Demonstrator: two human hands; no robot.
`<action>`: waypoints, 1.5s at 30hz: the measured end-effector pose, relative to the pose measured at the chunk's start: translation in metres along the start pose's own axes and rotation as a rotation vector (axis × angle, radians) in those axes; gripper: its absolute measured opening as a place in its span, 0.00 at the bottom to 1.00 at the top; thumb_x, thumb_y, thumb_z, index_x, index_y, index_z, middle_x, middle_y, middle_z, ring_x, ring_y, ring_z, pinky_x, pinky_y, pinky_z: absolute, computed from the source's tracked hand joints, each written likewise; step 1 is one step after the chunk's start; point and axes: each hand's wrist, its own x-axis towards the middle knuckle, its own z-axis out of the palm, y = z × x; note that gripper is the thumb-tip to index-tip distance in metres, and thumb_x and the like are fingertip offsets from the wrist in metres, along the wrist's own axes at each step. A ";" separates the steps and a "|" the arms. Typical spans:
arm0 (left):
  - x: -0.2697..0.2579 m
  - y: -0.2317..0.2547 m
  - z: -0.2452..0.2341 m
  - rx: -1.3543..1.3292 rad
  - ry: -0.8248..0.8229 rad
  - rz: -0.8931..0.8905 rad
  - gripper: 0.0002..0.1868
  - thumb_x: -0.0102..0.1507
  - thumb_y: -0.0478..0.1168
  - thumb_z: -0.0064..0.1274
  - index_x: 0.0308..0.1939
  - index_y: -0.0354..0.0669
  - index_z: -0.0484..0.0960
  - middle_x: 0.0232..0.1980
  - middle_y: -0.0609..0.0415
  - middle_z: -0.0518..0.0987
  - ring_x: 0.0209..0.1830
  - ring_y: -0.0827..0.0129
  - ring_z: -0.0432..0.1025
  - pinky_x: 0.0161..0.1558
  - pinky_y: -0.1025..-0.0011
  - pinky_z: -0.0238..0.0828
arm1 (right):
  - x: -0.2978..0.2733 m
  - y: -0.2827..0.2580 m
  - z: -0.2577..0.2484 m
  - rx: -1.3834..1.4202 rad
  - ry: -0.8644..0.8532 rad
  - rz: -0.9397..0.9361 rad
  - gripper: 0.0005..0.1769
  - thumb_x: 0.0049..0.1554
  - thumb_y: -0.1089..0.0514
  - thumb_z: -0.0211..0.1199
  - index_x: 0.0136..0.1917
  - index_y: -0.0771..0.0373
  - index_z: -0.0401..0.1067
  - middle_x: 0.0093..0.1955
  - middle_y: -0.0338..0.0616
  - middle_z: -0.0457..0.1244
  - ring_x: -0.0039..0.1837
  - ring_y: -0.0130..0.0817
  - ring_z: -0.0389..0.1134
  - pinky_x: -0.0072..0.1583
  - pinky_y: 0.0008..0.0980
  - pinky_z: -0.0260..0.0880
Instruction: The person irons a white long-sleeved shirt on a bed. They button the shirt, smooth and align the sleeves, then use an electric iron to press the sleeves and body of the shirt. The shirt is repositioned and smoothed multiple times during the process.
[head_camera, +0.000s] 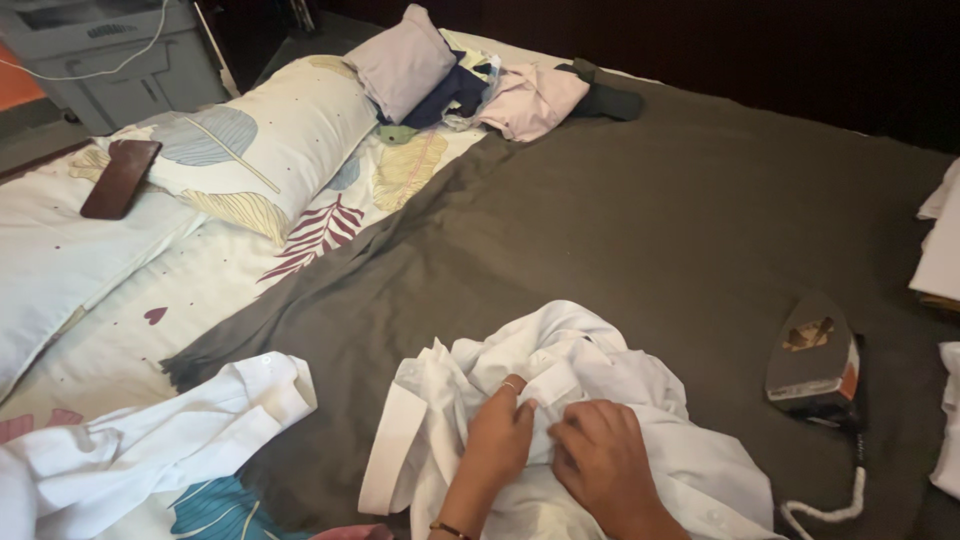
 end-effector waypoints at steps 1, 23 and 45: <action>0.000 0.002 -0.001 -0.011 0.011 0.005 0.15 0.65 0.43 0.49 0.55 0.47 0.75 0.41 0.40 0.82 0.45 0.47 0.77 0.48 0.57 0.72 | 0.001 -0.001 -0.002 0.010 0.013 -0.003 0.16 0.40 0.62 0.69 0.45 0.60 0.76 0.48 0.43 0.64 0.55 0.46 0.65 0.57 0.46 0.61; -0.012 0.038 -0.028 0.207 -0.099 0.409 0.07 0.60 0.37 0.56 0.35 0.38 0.87 0.35 0.44 0.84 0.42 0.50 0.76 0.62 0.52 0.57 | 0.006 -0.003 -0.018 0.230 0.053 0.128 0.08 0.51 0.66 0.65 0.46 0.65 0.74 0.45 0.48 0.69 0.48 0.50 0.70 0.48 0.42 0.70; -0.024 0.055 -0.037 0.117 -0.136 0.452 0.08 0.56 0.34 0.59 0.40 0.39 0.86 0.39 0.45 0.85 0.42 0.52 0.80 0.44 0.62 0.75 | 0.000 0.009 -0.013 0.282 -0.060 0.432 0.12 0.50 0.59 0.70 0.48 0.63 0.75 0.43 0.49 0.71 0.45 0.47 0.74 0.46 0.39 0.72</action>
